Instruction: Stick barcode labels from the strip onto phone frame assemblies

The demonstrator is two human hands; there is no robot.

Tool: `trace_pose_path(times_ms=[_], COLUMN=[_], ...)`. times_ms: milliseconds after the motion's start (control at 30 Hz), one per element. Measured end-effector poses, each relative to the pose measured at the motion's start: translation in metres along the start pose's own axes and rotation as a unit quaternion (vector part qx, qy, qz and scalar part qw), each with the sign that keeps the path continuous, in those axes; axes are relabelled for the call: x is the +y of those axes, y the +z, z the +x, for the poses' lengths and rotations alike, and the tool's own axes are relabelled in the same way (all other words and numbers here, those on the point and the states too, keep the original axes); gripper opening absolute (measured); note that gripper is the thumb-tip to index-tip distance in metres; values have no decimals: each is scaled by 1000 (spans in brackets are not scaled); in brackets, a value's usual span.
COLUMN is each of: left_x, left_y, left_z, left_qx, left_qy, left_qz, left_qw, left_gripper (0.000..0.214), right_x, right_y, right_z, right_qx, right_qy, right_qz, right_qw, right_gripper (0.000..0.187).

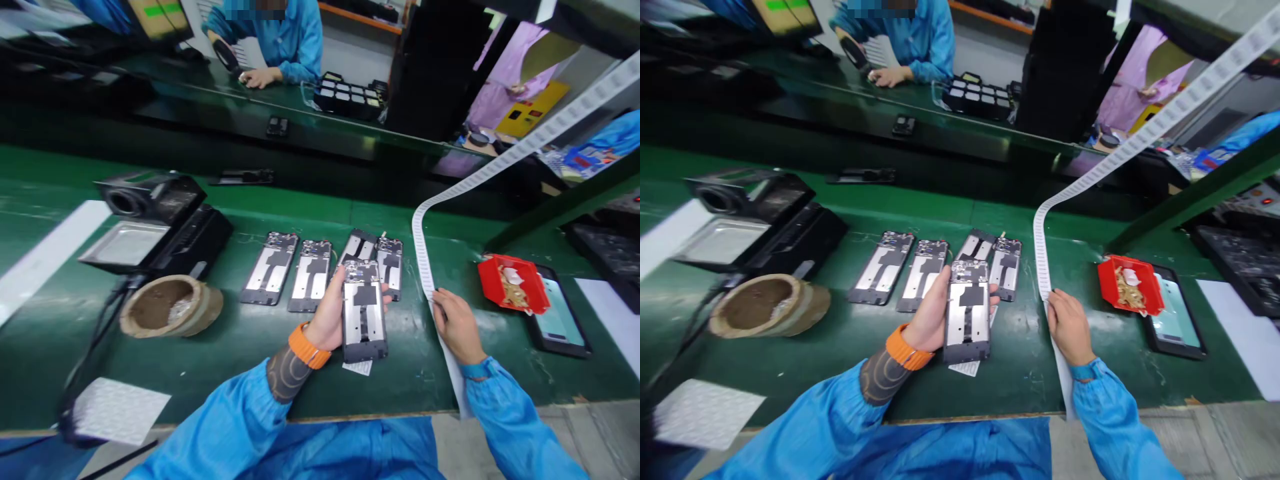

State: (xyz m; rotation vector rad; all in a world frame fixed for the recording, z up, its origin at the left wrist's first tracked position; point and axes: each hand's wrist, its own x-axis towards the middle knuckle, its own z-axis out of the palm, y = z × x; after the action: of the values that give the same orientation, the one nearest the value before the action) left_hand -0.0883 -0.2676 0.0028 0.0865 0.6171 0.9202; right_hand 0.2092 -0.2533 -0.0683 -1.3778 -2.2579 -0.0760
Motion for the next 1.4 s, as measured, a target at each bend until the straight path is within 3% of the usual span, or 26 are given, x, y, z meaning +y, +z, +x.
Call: trace_pose_path(times_ms=[300, 533, 633, 700, 800, 833, 900, 1000, 1067, 1167, 1300, 1400], left_x=[1, 4, 6, 6, 3, 3, 5, 16, 24, 32, 33, 32], left_y=[0, 1, 0, -1, -4, -6, -10, -16, -19, -19, -19, -21], left_z=[1, 2, 1, 1, 3, 5, 7, 7, 3, -3, -5, -3], left_qx=[2, 21, 10, 5, 18, 22, 13, -5, -9, -26, -49, -82], left_qy=[21, 23, 49, 54, 72, 88, 134, 188, 202, 204, 185, 178], left_qz=[3, -42, -61, -55, -41, -41, -54, -76, -90, -101, -81, -65], left_qw=[1000, 999, 997, 997, 996, 995, 989, 979, 975, 974, 978, 978], left_gripper=[66, 63, 53, 50, 50, 52, 58, 51, 41, 31, 28, 27], right_x=[-1, 4, 7, 0, -35, -54, -96, -159, -190, -213, -218, -218], right_y=[-1, -2, -14, -29, -47, -48, -43, -24, -14, -9, -12, -13], right_z=[11, 0, 4, 14, 39, 48, 64, 76, 76, 71, 69, 69], right_qx=[16, 11, -26, -19, 14, -9, -113, -238, -253, -247, -234, -233], right_qy=[37, 22, 73, 153, 264, 272, 261, 232, 222, 200, 163, 154], right_qz=[28, 18, 58, 108, 269, 347, 491, 621, 653, 633, 579, 560], right_qw=[999, 1000, 995, 982, 926, 897, 823, 709, 678, 706, 764, 780], right_gripper=[22, 19, 20, 24, 26, 26, 27, 32, 31, 28, 25, 22])
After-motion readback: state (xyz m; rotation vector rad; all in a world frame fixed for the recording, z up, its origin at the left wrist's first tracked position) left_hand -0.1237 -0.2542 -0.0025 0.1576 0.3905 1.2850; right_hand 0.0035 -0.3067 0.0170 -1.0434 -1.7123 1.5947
